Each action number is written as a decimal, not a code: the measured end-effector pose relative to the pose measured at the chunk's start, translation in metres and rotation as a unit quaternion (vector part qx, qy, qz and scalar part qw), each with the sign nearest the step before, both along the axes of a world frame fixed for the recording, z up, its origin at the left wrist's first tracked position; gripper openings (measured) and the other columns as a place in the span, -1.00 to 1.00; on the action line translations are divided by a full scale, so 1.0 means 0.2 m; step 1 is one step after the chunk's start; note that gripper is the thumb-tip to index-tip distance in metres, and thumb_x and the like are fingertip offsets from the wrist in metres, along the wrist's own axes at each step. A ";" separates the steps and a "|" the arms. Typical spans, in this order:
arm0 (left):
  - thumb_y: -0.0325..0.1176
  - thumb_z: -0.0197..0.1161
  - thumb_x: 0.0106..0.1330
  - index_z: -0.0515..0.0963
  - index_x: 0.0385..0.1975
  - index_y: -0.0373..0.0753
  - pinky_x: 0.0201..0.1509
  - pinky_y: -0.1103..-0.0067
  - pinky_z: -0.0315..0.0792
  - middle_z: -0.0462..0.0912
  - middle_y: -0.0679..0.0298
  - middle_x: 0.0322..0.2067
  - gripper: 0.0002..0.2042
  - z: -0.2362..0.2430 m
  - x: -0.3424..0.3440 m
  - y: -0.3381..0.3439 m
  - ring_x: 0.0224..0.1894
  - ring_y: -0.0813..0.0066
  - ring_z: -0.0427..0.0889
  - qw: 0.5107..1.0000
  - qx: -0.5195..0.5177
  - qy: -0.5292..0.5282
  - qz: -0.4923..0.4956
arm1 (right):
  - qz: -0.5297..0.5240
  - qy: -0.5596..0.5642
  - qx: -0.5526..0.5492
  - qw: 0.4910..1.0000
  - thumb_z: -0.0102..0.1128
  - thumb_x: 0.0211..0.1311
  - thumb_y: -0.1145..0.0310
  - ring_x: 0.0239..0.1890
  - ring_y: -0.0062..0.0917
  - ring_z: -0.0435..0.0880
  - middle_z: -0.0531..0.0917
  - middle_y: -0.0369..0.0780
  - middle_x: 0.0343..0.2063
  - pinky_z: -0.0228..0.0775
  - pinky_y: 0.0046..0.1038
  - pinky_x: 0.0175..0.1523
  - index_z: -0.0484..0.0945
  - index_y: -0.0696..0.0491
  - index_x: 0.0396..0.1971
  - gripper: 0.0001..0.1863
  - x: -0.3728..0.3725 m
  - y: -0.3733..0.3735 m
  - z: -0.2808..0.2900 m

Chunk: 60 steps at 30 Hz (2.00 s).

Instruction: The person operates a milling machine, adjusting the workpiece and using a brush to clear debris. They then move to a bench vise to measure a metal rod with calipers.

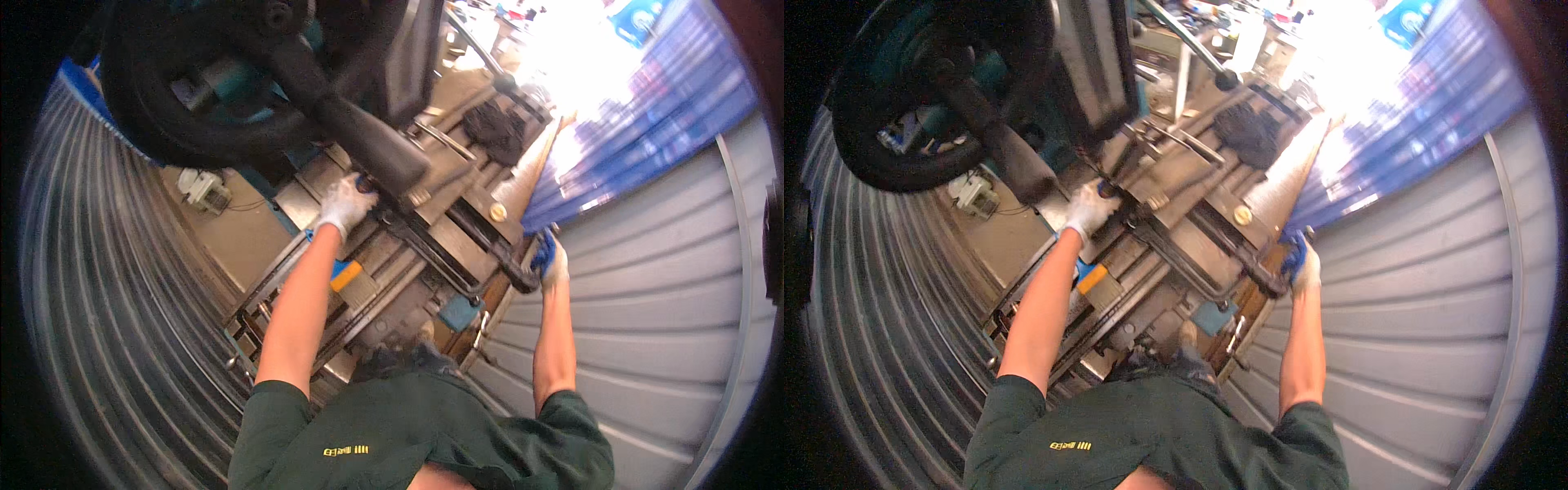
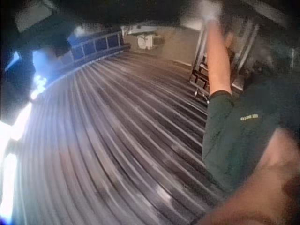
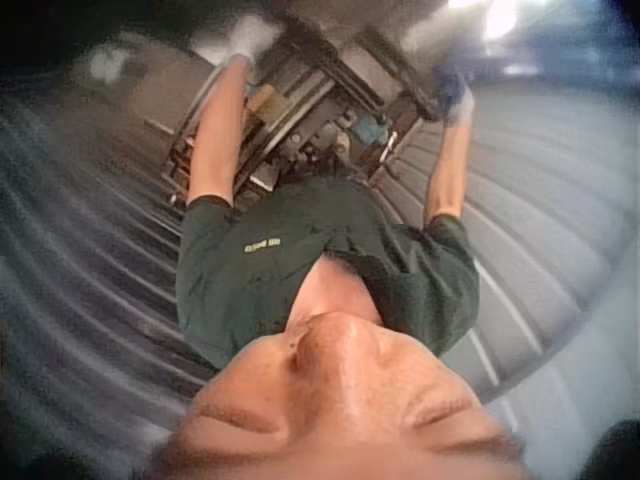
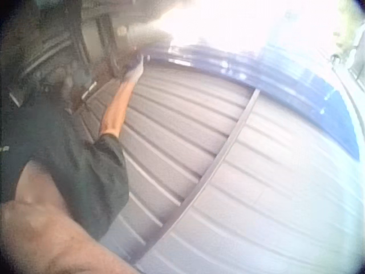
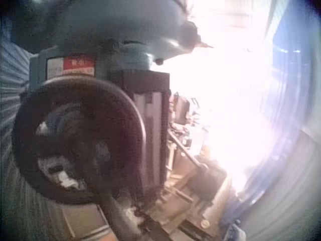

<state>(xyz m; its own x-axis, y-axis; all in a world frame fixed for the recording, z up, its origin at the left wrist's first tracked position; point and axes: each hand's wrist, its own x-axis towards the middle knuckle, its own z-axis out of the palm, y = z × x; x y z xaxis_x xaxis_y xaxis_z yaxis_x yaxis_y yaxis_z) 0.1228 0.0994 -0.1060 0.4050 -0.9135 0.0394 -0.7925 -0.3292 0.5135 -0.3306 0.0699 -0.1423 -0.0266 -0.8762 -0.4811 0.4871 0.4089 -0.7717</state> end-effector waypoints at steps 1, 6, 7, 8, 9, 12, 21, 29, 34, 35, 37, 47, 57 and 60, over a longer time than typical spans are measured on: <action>-0.14 0.36 0.01 0.53 0.05 -0.30 0.01 0.37 0.52 0.70 -0.04 -0.26 -0.43 0.04 -0.10 -0.06 -0.14 0.11 0.68 0.999 -0.004 0.015 -0.032 | -0.007 -0.032 -0.029 0.999 0.03 0.42 0.16 -0.70 -0.73 0.32 0.38 -0.45 -0.68 0.15 -0.63 -0.59 0.52 -0.03 -0.24 -0.79 -0.36 -0.05 -0.19; -0.10 0.33 0.04 0.55 -0.02 -0.27 0.06 0.36 0.47 0.70 0.00 -0.27 -0.48 0.08 -0.14 0.01 -0.12 0.11 0.66 0.998 -0.013 -0.039 -0.041 | -0.065 -0.081 -0.002 0.995 0.08 0.37 0.00 -0.81 -0.74 0.17 0.20 -0.52 -0.80 0.05 -0.67 -0.69 0.45 0.01 -0.36 -0.65 -0.31 -0.06 -0.19; -0.10 0.32 0.05 0.57 -0.06 -0.26 0.06 0.35 0.47 0.70 0.02 -0.29 -0.52 0.13 -0.18 0.05 -0.13 0.11 0.66 0.998 -0.030 -0.042 -0.036 | -0.102 -0.006 -0.003 0.995 0.09 0.37 0.00 -0.83 -0.75 0.15 0.19 -0.52 -0.82 0.06 -0.67 -0.70 0.44 0.02 -0.40 -0.64 -0.24 -0.09 -0.11; -0.11 0.31 0.05 0.58 -0.09 -0.25 0.04 0.34 0.47 0.70 0.03 -0.29 -0.55 -0.01 -0.08 0.02 -0.14 0.10 0.66 0.996 -0.039 -0.031 -0.069 | -0.070 -0.073 0.041 0.994 0.08 0.37 0.00 -0.83 -0.73 0.16 0.20 -0.51 -0.83 0.08 -0.65 -0.71 0.39 -0.06 -0.50 -0.64 -0.33 -0.20 -0.15; -0.12 0.32 0.04 0.59 -0.12 -0.24 0.03 0.34 0.47 0.70 0.03 -0.29 -0.57 -0.02 -0.11 -0.03 -0.14 0.09 0.66 0.997 -0.028 -0.001 -0.076 | -0.049 -0.134 0.080 0.987 0.07 0.37 -0.01 -0.84 -0.72 0.17 0.21 -0.50 -0.84 0.09 -0.62 -0.72 0.34 -0.14 -0.60 -0.61 -0.50 -0.29 -0.20; -0.14 0.32 0.02 0.60 -0.17 -0.21 0.01 0.34 0.47 0.70 0.04 -0.28 -0.61 -0.06 -0.01 -0.03 -0.14 0.07 0.65 0.990 -0.024 0.136 -0.037 | -0.126 -0.177 0.067 0.974 0.03 0.37 0.11 -0.83 -0.71 0.16 0.17 -0.51 -0.85 0.11 -0.62 -0.69 0.26 -0.18 -0.66 -0.63 -0.47 -0.13 -0.21; -0.17 0.32 0.04 0.60 -0.15 -0.16 -0.07 0.34 0.49 0.69 0.03 -0.31 -0.64 0.12 -0.09 -0.02 -0.19 0.07 0.66 0.996 0.045 0.074 -0.037 | -0.275 -0.227 -0.035 0.934 0.14 0.30 0.02 -0.80 -0.69 0.20 0.28 -0.48 -0.80 0.21 -0.54 -0.63 0.33 -0.13 -0.60 -0.64 -0.59 0.23 -0.18; -0.01 0.25 0.11 0.46 0.13 -0.23 0.10 0.29 0.47 0.60 -0.06 -0.01 -0.40 0.00 -0.06 -0.06 0.01 0.07 0.61 0.991 0.124 0.027 -0.039 | 0.038 0.005 -0.051 0.998 -0.07 0.39 -0.01 -0.60 -0.63 0.48 0.61 -0.37 -0.41 0.36 -0.50 -0.53 0.56 -0.02 -0.16 -0.62 -0.67 -0.35 -0.33; -0.02 0.22 0.11 0.48 0.11 -0.17 0.21 0.26 0.40 0.58 -0.03 0.05 -0.43 0.33 -0.19 0.00 0.12 0.06 0.55 0.989 0.108 0.036 -0.091 | 0.066 0.055 -0.074 0.994 -0.02 0.36 -0.03 -0.24 -0.54 0.54 0.61 -0.35 -0.23 0.38 -0.51 -0.22 0.57 -0.09 -0.10 -0.63 -0.70 -0.49 -0.39; -0.05 0.21 0.12 0.49 0.08 -0.17 0.23 0.27 0.38 0.58 -0.02 0.04 -0.47 0.43 -0.26 -0.06 0.13 0.07 0.54 0.988 0.088 0.027 -0.124 | 0.143 0.076 -0.089 0.983 -0.02 0.35 -0.05 -0.18 -0.47 0.53 0.59 -0.29 -0.19 0.41 -0.46 -0.08 0.49 -0.01 0.08 -0.51 -1.02 -0.63 -0.37; -0.06 0.20 0.14 0.49 0.08 -0.18 0.22 0.27 0.39 0.58 -0.03 0.04 -0.48 0.22 -0.13 0.14 0.12 0.07 0.54 0.990 0.097 0.048 -0.087 | 0.158 0.149 -0.100 0.971 -0.02 0.37 -0.02 -0.36 -0.50 0.47 0.50 -0.30 -0.36 0.36 -0.46 -0.26 0.44 -0.01 -0.11 -0.62 -0.40 -0.41 0.00; -0.16 0.20 0.09 0.46 0.16 -0.15 0.27 0.35 0.36 0.46 -0.05 0.17 -0.44 0.27 -0.10 -0.01 0.22 0.12 0.47 0.989 0.082 0.094 -0.080 | 0.143 0.440 -0.304 0.833 0.11 0.25 0.19 -0.83 -0.47 0.36 0.36 -0.25 -0.81 0.26 -0.45 -0.68 0.36 0.01 -0.68 -0.66 0.14 0.79 0.95; -0.02 0.26 0.07 0.36 0.26 -0.15 0.34 0.42 0.29 0.40 0.07 0.25 -0.30 0.26 -0.04 -0.01 0.28 0.20 0.40 0.987 0.078 0.097 -0.105 | 0.342 0.678 -0.468 0.451 0.29 0.05 0.18 -0.59 -0.29 0.60 0.57 -0.22 -0.67 0.43 -0.24 -0.39 0.55 -0.02 -0.71 -0.73 0.43 1.17 -0.02; -0.03 0.27 0.07 0.37 0.26 -0.15 0.33 0.42 0.30 0.42 0.07 0.24 -0.30 0.29 -0.06 -0.01 0.28 0.21 0.40 0.983 0.103 0.111 -0.106 | 0.376 0.684 -0.448 0.435 0.28 0.07 0.14 -0.48 -0.26 0.61 0.60 -0.18 -0.58 0.43 -0.23 -0.32 0.57 -0.01 -0.65 -0.74 0.36 1.11 -0.11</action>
